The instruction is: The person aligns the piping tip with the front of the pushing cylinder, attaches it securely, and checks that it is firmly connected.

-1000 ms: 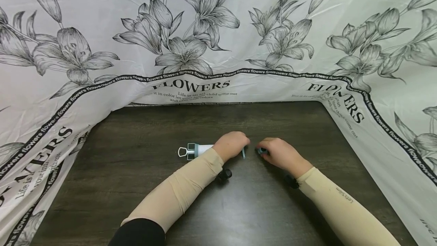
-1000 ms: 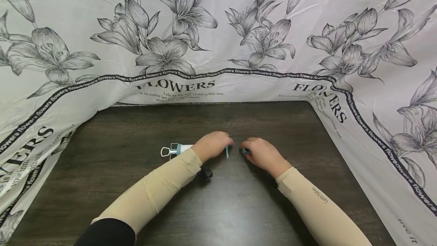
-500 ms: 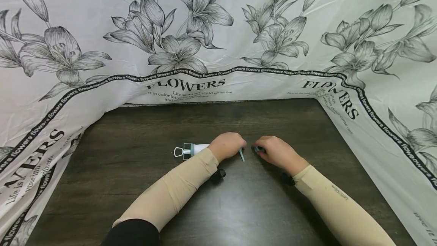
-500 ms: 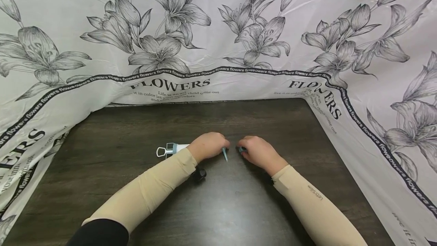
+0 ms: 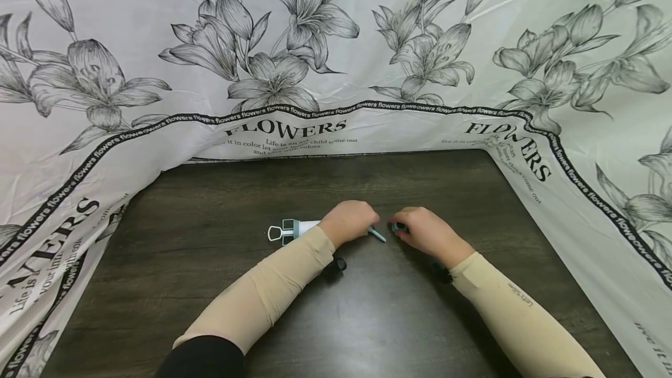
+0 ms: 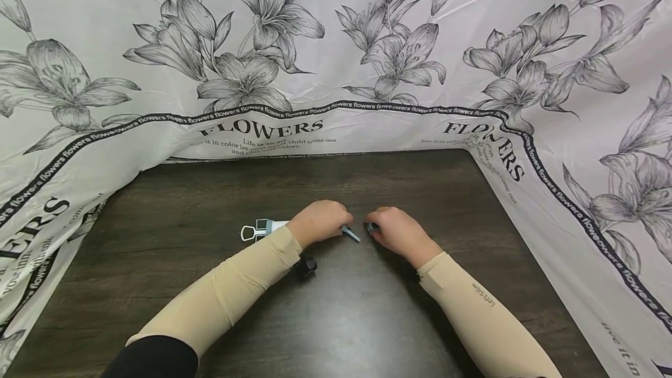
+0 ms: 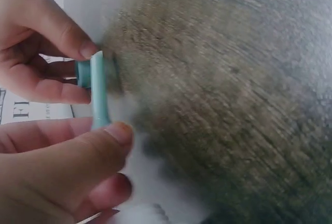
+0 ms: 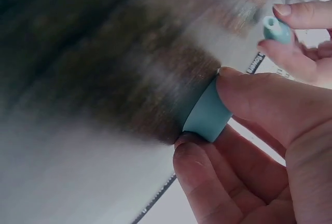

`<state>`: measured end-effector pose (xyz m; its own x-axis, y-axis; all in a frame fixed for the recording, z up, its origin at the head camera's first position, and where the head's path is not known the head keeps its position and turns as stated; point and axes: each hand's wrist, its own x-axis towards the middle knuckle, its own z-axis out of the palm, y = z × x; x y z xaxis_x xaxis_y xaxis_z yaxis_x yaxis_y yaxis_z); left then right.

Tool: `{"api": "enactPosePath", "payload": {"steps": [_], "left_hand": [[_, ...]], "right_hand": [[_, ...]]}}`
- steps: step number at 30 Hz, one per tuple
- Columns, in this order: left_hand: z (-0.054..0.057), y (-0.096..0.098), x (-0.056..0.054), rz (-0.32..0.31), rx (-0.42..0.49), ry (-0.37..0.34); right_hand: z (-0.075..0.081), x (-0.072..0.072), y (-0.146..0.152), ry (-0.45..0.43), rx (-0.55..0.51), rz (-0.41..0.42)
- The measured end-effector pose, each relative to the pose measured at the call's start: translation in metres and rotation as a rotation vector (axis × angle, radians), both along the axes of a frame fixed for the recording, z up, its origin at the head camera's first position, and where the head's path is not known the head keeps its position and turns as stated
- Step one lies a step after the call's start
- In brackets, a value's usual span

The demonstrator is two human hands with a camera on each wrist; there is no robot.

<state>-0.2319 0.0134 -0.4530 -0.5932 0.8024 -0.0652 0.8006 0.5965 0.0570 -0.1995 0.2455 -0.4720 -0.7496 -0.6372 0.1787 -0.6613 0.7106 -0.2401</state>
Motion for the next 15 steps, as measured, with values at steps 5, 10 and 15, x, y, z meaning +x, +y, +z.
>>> {"api": "enactPosePath", "payload": {"steps": [5, 10, 15], "left_hand": [[0.007, -0.005, -0.004, 0.015, 0.210, -0.099], [0.014, -0.013, -0.004, 0.068, 0.354, -0.183], [0.013, -0.017, 0.000, 0.090, 0.394, -0.178]], "right_hand": [[0.002, -0.003, 0.003, 0.016, -0.048, -0.004], [0.009, -0.004, 0.007, -0.008, -0.128, -0.092], [0.018, 0.003, 0.008, -0.104, -0.298, -0.186]]}}
